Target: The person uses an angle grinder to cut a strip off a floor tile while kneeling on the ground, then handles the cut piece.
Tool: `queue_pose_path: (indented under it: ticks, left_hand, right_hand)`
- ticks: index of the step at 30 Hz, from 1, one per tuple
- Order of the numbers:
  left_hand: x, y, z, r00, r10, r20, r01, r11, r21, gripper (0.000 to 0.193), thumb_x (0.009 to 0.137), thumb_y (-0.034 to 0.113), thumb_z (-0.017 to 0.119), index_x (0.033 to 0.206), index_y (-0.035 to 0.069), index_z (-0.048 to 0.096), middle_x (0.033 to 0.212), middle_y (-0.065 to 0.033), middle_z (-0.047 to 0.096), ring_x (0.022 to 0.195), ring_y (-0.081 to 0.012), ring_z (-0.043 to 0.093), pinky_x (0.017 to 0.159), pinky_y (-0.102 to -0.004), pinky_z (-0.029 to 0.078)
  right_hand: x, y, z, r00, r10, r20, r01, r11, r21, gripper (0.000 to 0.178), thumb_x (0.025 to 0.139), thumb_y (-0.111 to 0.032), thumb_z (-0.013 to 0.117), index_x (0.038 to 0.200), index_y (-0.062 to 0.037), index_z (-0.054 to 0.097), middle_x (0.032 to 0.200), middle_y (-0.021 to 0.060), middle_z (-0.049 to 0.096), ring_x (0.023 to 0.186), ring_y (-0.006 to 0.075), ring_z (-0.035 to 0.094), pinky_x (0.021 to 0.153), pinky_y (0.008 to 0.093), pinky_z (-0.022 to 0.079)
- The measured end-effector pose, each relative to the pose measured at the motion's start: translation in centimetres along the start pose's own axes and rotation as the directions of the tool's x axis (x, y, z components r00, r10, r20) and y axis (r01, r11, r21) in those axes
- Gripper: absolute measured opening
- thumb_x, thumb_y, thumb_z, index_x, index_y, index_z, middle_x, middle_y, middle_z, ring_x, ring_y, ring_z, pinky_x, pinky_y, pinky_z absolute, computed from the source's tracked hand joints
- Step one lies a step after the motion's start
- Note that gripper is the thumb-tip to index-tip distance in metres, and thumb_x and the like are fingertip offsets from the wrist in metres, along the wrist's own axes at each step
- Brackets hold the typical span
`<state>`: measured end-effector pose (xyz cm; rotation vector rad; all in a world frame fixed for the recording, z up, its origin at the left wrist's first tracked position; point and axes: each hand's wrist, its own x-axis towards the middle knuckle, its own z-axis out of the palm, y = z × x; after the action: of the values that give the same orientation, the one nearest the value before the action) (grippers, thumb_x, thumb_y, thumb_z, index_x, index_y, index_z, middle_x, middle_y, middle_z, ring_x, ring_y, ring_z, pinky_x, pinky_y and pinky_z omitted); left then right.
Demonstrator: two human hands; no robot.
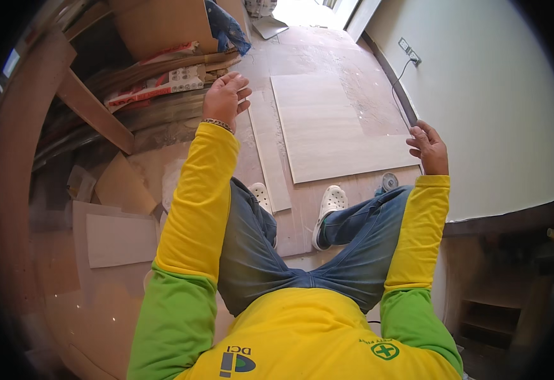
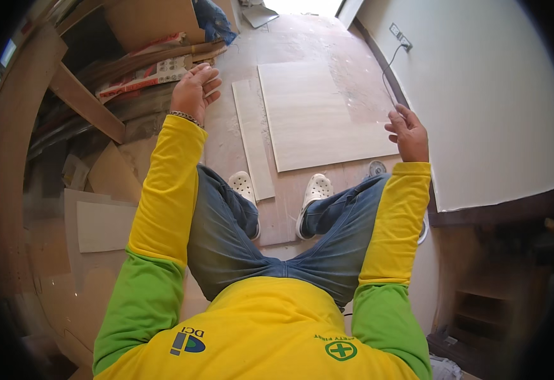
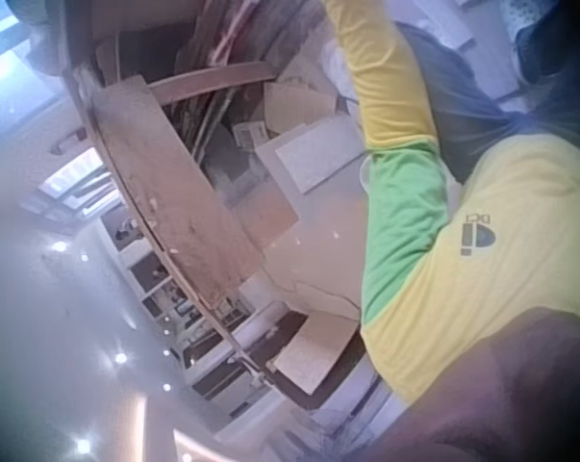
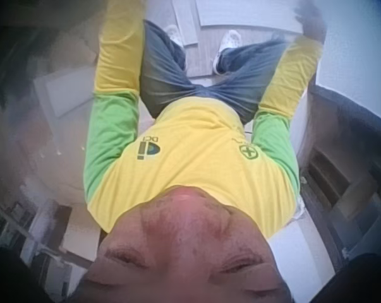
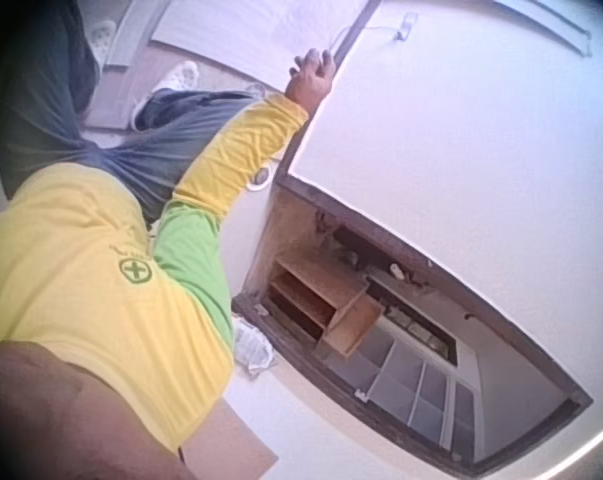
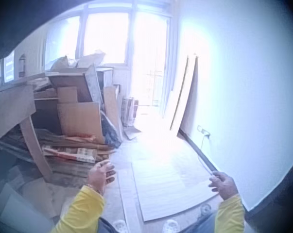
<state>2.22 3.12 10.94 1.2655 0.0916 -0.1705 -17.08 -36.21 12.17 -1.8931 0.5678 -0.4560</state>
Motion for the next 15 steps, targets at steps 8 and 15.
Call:
queue_pose_path:
  ticks: [8,15]
  left_hand:
    - [1.3,0.3,2.9,0.988,0.005,0.155,0.006,0.998,-0.068,0.031,0.1,0.023,0.059,0.128,0.009,0.055,0.118,-0.0077,0.066,0.1,-0.0187,0.064,0.087,-0.0366,0.052]
    - [-1.3,-0.4,8.4,0.94,0.058,0.336,-0.027,0.995,-0.096,0.039,0.101,0.024,0.059,0.134,0.005,0.052,0.126,-0.0118,0.064,0.11,-0.0214,0.062,0.092,-0.0362,0.051]
  right_hand:
    - [-7.3,-3.3,-4.4,0.972,-0.091,-0.218,0.104,0.993,0.05,0.046,0.099,-0.029,0.064,0.134,0.0005,0.057,0.115,0.0115,0.07,0.094,0.0145,0.068,0.079,0.0247,0.052]
    - [-8.3,-7.9,-7.4,0.954,-0.242,-0.18,0.232,0.97,-0.075,0.045,0.098,-0.029,0.065,0.133,-0.0002,0.059,0.118,0.0132,0.069,0.097,0.0178,0.068,0.085,0.0292,0.052]
